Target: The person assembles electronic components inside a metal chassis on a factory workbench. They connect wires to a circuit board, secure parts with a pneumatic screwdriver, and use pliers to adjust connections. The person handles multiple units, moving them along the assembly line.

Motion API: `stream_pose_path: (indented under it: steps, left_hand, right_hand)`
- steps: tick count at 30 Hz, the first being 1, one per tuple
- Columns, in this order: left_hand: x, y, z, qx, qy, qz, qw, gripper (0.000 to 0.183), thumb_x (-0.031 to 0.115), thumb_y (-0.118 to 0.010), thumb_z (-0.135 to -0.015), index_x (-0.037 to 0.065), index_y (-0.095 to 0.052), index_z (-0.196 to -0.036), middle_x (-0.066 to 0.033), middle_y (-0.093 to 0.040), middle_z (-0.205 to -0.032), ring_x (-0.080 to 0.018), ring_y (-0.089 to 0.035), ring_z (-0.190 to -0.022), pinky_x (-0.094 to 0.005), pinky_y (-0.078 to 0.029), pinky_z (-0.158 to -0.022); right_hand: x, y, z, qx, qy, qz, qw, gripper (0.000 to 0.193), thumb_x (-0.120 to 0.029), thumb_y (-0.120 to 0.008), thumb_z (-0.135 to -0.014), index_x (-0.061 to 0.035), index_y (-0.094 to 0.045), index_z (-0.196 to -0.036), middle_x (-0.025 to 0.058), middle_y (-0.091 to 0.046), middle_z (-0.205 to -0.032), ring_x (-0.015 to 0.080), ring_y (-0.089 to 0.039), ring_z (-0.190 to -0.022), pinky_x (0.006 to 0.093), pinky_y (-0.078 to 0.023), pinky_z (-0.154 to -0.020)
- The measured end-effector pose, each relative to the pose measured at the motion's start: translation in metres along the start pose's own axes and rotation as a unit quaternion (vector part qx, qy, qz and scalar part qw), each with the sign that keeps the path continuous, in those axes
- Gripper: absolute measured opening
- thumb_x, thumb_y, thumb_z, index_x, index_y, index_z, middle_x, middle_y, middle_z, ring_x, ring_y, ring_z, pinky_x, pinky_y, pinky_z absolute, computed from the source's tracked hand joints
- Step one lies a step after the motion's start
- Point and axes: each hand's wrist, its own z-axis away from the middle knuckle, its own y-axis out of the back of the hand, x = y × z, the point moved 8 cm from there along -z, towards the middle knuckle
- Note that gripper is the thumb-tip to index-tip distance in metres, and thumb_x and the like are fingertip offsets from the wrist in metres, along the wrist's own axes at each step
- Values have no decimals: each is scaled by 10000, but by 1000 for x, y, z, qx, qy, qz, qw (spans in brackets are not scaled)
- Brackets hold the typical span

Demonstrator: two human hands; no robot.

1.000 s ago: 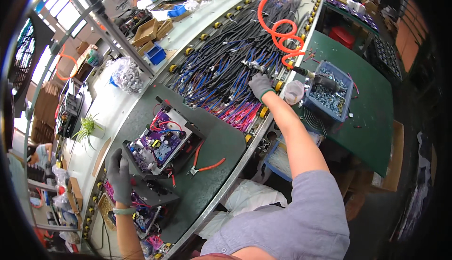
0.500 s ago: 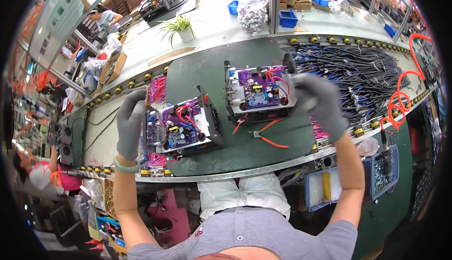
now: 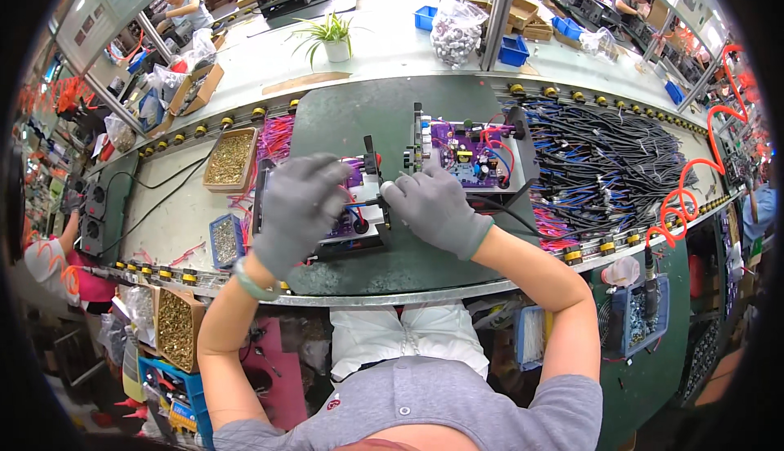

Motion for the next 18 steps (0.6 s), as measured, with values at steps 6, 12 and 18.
stream_pose_path:
  steps: [6,12,18]
  left_hand:
    - [13,-70,26,-232,75,-31,969,123,182,-643,-828,121,-651,-935,-54,-639,-798,-271,-647,-712,-397,-500,-651]
    - [7,-79,32,-205,57,37,976,92,169,-638,-818,105,-603,-874,-71,-587,-679,-269,-605,-565,-406,-472,-520]
    - [13,-83,34,-196,54,-6,979,82,157,-626,-822,95,-576,-839,-65,-605,-709,-271,-626,-593,-397,-484,-520]
  right_hand:
    - [8,-16,-12,-220,-21,-81,972,188,-168,-650,-757,-95,-612,-927,81,-622,-681,289,-655,-677,511,-463,-807]
    - [-1,-21,-18,-329,14,30,944,122,-187,-634,-785,-78,-616,-837,66,-648,-677,272,-666,-611,435,-482,-651]
    - [3,-28,0,-175,-22,-22,984,169,-159,-643,-798,-82,-542,-908,59,-645,-754,267,-666,-676,391,-489,-637]
